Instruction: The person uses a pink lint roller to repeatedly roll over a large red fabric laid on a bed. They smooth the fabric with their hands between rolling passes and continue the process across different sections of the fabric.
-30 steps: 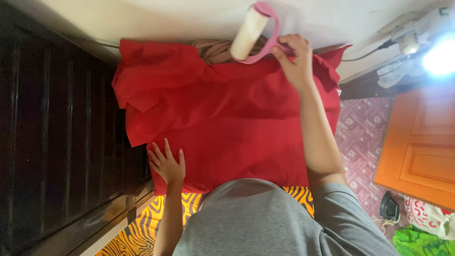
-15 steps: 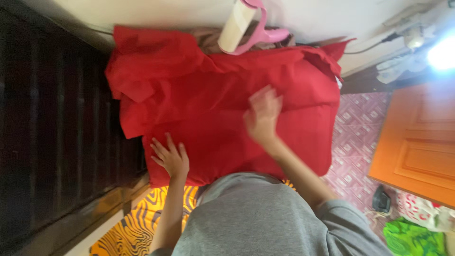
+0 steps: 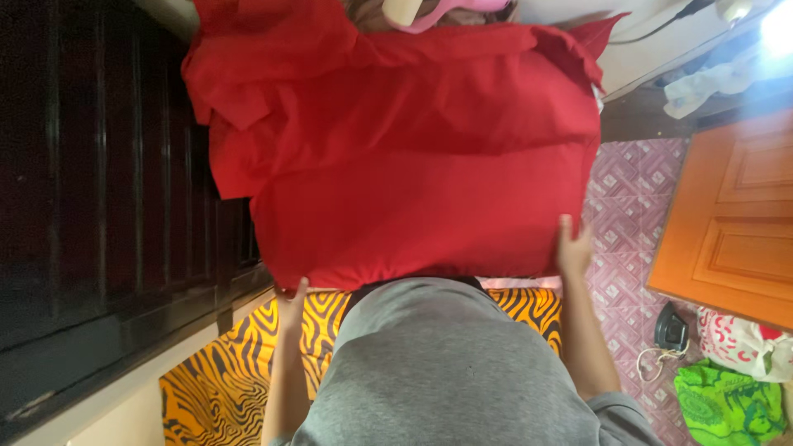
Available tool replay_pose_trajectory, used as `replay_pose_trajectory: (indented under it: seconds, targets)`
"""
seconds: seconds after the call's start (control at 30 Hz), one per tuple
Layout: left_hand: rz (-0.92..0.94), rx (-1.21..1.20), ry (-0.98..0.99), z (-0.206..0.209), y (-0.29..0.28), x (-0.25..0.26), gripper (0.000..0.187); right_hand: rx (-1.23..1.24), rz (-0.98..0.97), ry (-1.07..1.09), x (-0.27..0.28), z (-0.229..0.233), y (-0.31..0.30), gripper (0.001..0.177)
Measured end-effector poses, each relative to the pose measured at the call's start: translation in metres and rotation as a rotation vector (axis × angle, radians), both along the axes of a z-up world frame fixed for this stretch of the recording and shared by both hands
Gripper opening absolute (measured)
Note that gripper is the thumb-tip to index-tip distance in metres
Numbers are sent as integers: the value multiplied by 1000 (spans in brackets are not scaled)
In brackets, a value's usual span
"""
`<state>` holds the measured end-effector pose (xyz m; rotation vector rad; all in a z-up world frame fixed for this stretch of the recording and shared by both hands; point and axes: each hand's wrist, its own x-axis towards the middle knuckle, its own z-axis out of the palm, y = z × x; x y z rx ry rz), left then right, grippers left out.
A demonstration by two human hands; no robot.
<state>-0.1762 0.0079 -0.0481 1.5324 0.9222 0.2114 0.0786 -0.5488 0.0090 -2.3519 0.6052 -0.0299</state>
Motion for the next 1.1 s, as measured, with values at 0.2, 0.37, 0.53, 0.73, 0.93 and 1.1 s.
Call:
replay_pose_trajectory:
  seconds: [0.2,0.37,0.53,0.73,0.93,1.1]
  targets:
    - [-666,260,912,8,57,-31,89,285,24,149,-54,-2,-57,63]
    - [-632,-94,931,78,76,-24,86,672,31,17,-76,3,-80,28]
    - [-543,-272,516,165,94,-1,84,768,158,-169,-56,27,-93,26]
    - [-314,-553,168,189,129,28,55,982,264,-489,-15,86,-54,28]
    - [-504,-593,-392,183,150,68,51,1234,326,-629,37,118,-33,43]
    - [-317,-462,-677,203,132,136,55,1130,232,-668,93,100,-39,36]
